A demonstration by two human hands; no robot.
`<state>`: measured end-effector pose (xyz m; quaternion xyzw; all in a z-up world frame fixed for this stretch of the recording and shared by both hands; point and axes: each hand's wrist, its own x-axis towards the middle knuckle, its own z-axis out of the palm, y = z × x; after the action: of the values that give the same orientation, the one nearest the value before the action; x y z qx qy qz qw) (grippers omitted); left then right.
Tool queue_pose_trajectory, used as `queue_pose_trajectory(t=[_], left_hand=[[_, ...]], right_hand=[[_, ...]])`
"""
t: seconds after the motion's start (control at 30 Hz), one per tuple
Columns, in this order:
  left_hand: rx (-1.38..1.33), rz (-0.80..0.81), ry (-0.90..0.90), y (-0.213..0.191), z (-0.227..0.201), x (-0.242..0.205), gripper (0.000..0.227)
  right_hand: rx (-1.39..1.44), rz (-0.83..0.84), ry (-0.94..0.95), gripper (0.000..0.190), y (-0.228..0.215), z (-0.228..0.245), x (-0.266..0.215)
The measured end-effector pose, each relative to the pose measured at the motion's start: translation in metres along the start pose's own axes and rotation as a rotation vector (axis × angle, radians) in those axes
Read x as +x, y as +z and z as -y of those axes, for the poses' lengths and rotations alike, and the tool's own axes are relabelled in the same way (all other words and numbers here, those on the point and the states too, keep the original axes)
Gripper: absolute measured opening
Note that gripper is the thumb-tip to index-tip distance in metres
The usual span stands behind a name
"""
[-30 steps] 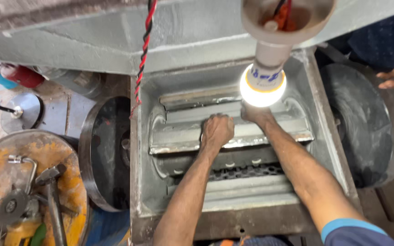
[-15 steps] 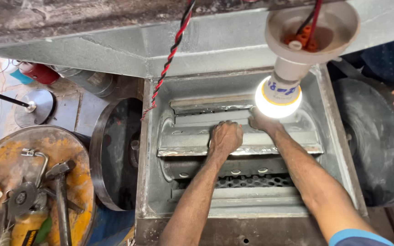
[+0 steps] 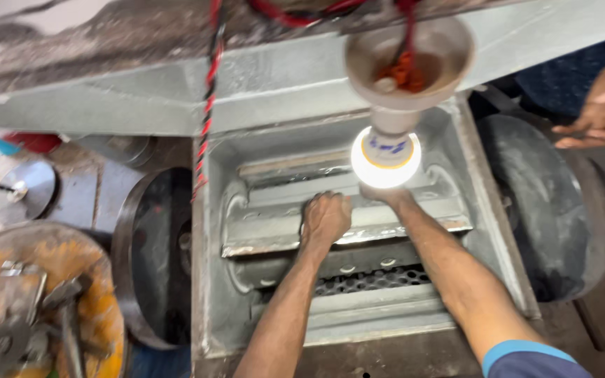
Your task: The person repeatedly places and repositions a metal plate inside a machine hopper, pressing and sliding it into place. They also briefly reach under the machine to adjust a belt or pulley. The task involves repeated handling of the same metal part without a visible final state change.
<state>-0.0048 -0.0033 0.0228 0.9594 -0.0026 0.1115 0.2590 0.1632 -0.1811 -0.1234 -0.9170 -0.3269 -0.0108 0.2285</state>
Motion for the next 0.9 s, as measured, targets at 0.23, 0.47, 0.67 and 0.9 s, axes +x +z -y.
queue_pose_trajectory(t=[0.23,0.47,0.67,0.9], left_hand=[[0.011,0.129,-0.041,-0.011,-0.007,0.004,0.032],[-0.01,-0.018,0.058,-0.007,-0.004,0.003,0.033],[0.007,0.149,-0.052,-0.009,-0.006,0.004,0.035],[0.04,0.148,-0.055,-0.012,-0.012,0.007,0.036]], right_hand=[[0.12,-0.019,0.07,0.036,0.001,0.007,0.01],[0.208,0.008,0.17,0.042,0.006,0.009,0.008],[0.283,0.033,0.278,0.049,0.005,0.008,0.007],[0.243,0.108,0.386,0.055,0.007,0.01,0.006]])
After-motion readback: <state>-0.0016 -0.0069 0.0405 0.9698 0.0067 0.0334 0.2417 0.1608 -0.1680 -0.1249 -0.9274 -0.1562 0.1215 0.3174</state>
